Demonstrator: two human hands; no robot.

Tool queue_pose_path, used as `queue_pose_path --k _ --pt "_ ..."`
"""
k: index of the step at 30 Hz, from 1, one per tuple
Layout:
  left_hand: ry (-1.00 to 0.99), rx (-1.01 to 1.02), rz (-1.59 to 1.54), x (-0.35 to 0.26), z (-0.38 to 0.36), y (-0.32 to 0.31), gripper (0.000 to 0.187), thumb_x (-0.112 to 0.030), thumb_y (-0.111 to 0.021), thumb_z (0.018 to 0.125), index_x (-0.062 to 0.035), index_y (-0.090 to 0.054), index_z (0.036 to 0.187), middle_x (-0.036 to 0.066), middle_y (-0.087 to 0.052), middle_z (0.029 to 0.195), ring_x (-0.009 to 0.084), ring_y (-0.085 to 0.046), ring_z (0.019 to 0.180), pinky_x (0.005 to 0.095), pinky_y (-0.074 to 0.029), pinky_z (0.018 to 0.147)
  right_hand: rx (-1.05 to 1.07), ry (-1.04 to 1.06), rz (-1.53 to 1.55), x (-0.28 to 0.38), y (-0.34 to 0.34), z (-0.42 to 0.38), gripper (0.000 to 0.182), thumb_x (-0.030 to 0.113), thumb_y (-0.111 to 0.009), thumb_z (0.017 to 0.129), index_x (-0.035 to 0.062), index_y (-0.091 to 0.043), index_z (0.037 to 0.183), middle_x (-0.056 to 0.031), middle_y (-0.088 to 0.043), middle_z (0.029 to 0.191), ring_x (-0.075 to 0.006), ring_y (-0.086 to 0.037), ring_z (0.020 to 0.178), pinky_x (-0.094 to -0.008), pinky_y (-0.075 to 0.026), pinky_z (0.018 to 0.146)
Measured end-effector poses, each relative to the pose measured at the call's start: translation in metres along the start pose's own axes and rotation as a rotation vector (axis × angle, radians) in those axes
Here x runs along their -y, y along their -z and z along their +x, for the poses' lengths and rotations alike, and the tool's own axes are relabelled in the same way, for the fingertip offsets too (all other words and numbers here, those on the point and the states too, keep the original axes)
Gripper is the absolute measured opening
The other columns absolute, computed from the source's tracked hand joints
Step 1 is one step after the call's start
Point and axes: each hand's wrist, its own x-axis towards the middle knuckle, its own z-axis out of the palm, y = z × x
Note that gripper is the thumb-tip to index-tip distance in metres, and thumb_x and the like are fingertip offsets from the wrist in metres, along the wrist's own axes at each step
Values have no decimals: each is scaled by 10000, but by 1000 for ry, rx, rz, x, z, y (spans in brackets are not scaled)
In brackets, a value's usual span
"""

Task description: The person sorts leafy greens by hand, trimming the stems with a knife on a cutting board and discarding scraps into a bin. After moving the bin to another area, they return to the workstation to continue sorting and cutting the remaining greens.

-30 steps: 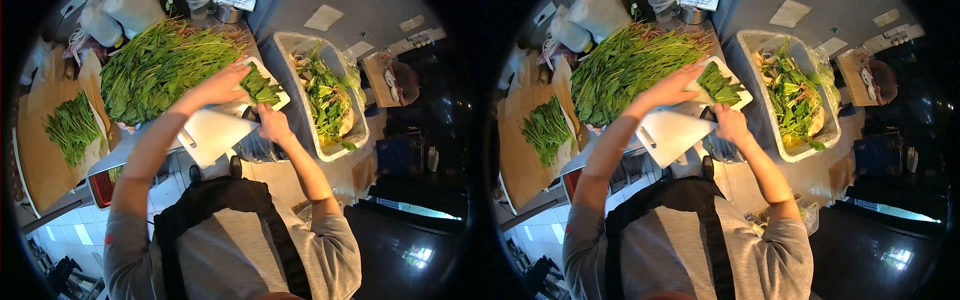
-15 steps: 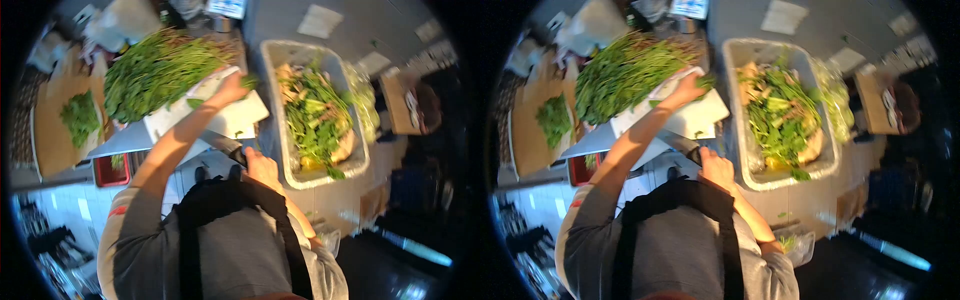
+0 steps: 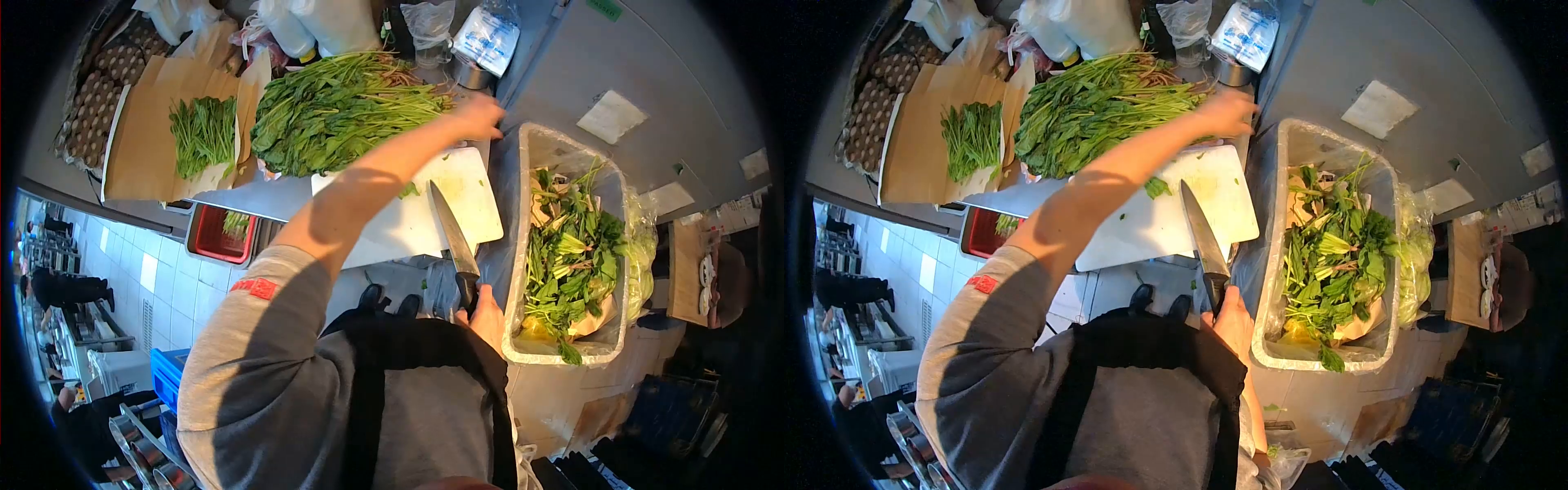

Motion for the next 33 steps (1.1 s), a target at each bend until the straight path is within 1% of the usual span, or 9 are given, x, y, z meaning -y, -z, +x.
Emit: queue_pose_path --k 3,7,14,20,23,28,29,31,33 --pt "334 194 441 57 -38 26 473 -440 -616 727 -98 -598 1052 112 -563 1103 281 -504 1060 434 -440 805 87 11 -26 10 10 8 444 56 -613 634 7 -487 1057 -250 -575 919 -393 -562 864 -439 -433 735" --pt "498 526 349 73 -104 46 629 -508 -643 676 -118 -514 1153 114 -613 1000 275 -579 964 431 -461 742 64 256 -73 16 -2 30 398 59 -629 628 37 -503 1005 -167 -569 913 -370 -557 849 -424 -450 718" --pt "501 218 387 37 -177 -25 439 -305 -569 804 -71 -483 1166 157 -527 1054 295 -509 982 445 -420 761 -16 526 -165 25 -57 101 446 -9 -586 637 80 -584 1074 -132 -523 924 -311 -512 861 -376 -449 735" --pt "233 -272 272 63 -123 22 133 -84 -514 723 -50 -639 753 139 -576 964 299 -533 925 425 -463 733 64 497 -232 33 -57 120 506 -3 -631 615 109 -585 1107 -91 -498 992 -271 -472 946 -379 -405 780" --pt "307 -244 266 113 -63 0 141 -112 -546 741 -47 -638 826 144 -588 970 302 -549 934 425 -474 722 37 508 -226 32 -60 120 431 38 -615 666 122 -596 1089 -97 -503 964 -279 -476 936 -397 -408 766" --pt "683 296 149 100 -41 8 368 -362 -635 737 -119 -629 1012 52 -613 1063 235 -558 1016 439 -431 792 47 578 -99 28 -59 134 431 162 -664 703 127 -570 1123 -163 -506 1110 -335 -465 1008 -429 -395 845" --pt "750 230 49 115 -34 -10 445 -361 -718 641 -91 -625 982 71 -618 1038 249 -581 972 478 -428 807 -13 603 -122 32 -55 144 452 159 -648 721 130 -540 1159 -169 -502 1107 -346 -457 1014 -439 -391 843" --pt "693 154 120 92 -46 9 418 -237 -647 697 -34 -559 1052 115 -626 1001 250 -588 954 546 -367 828 -198 695 -227 42 -49 179 453 141 -598 757 126 -497 1198 -169 -474 1154 -349 -435 1037 -465 -380 833" --pt "640 71 60 80 -58 5 447 -174 -613 718 -3 -487 1111 137 -627 964 273 -594 934 533 -361 839 -304 475 -450 64 -47 217 559 171 -595 769 146 -384 1286 -153 -429 1219 -341 -392 1091 -501 -347 810"
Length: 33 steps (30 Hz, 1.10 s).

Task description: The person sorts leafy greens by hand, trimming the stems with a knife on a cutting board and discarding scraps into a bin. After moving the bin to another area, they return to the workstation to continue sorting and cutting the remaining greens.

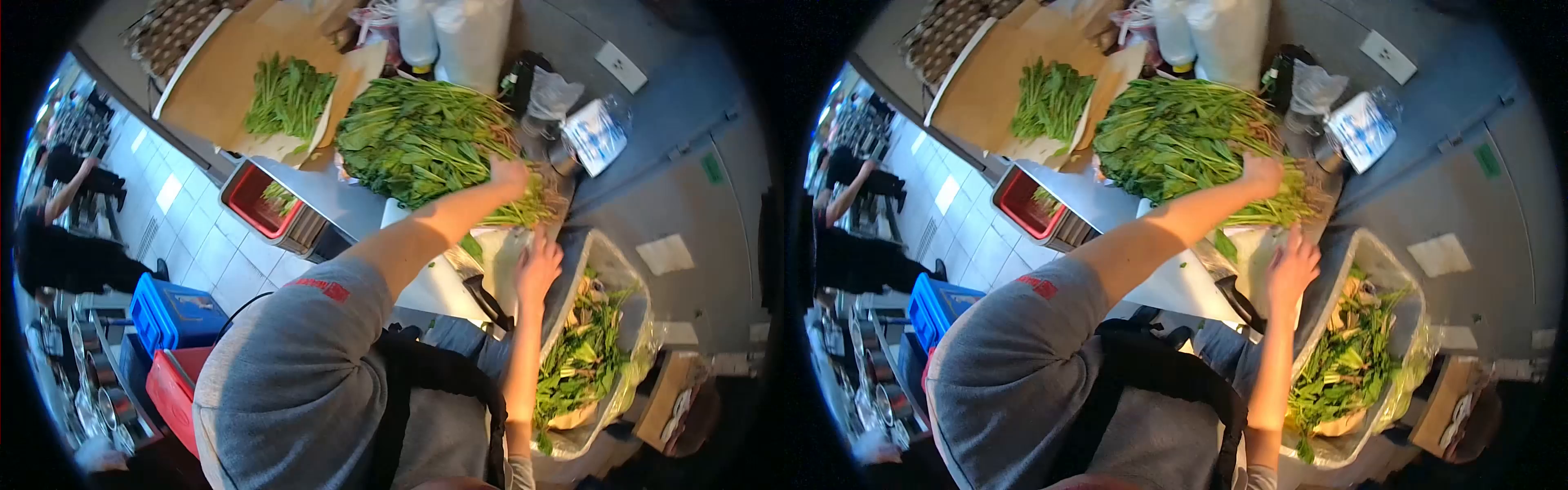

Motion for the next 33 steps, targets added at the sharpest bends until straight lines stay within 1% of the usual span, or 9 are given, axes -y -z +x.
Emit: queue_pose_path --k 5,8,10,12,15,19,23,27,33 --pt "87 -19 -100 2 -15 0 428 -115 -600 716 -25 -495 1120 145 -630 899 273 -600 919 486 -392 814 201 -83 28 1 -36 92 381 196 -572 784 190 -546 1164 -164 -604 926 -330 -542 915 -493 -351 762" --pt "29 30 30 33 -9 19 396 -103 -597 706 -41 -512 1088 140 -629 878 264 -609 895 453 -453 739 -89 -52 60 -43 -72 110 270 155 -578 746 164 -638 1009 -162 -629 794 -343 -586 788 -473 -393 727" --pt "-9 -102 40 57 2 23 217 -110 -595 709 -28 -591 910 142 -617 894 272 -619 836 376 -507 664 -135 -59 82 -48 -26 118 243 106 -571 718 124 -654 946 -179 -625 808 -362 -590 763 -454 -436 686" --pt "-1 -150 -62 76 23 26 212 -123 -614 714 -47 -598 910 142 -619 892 289 -613 853 391 -510 693 -410 -10 189 -68 10 117 218 73 -567 711 98 -666 903 -201 -615 818 -355 -604 754 -414 -480 691" --pt "-84 3 -116 73 33 56 410 -227 -682 664 -59 -603 1031 175 -605 983 321 -584 917 394 -483 784 -443 -99 117 -99 81 96 252 55 -564 711 99 -657 941 -185 -614 851 -344 -606 772 -392 -485 695" --pt "-213 46 -21 50 55 32 526 -242 -678 671 -7 -515 1113 196 -550 1092 314 -534 1021 397 -450 849 -152 -351 -220 -152 146 41 374 114 -586 746 154 -568 1118 -164 -630 782 -334 -608 750 -427 -466 689" --pt "-102 205 -155 20 60 -10 632 -293 -700 663 1 -447 1162 200 -519 1150 309 -505 1073 405 -441 870 74 -503 -684 -139 159 -3 539 271 -694 704 144 -502 1191 -89 -622 1011 -274 -578 932 -477 -441 741" --pt "-50 294 50 1 66 -5 753 -339 -758 606 -7 -428 1195 181 -530 1154 302 -524 1060 403 -462 843 34 41 -40 -74 107 -13 609 337 -721 644 138 -503 1176 -63 -581 1073 -282 -523 1007 -489 -415 773" --pt "-217 139 -259 43 91 65 515 -254 -757 539 -7 -615 968 176 -625 929 270 -601 897 343 -480 759 80 202 22 34 18 -3 641 384 -654 707 282 -402 1287 -109 -296 1377 -364 -276 1245 -588 -292 896"
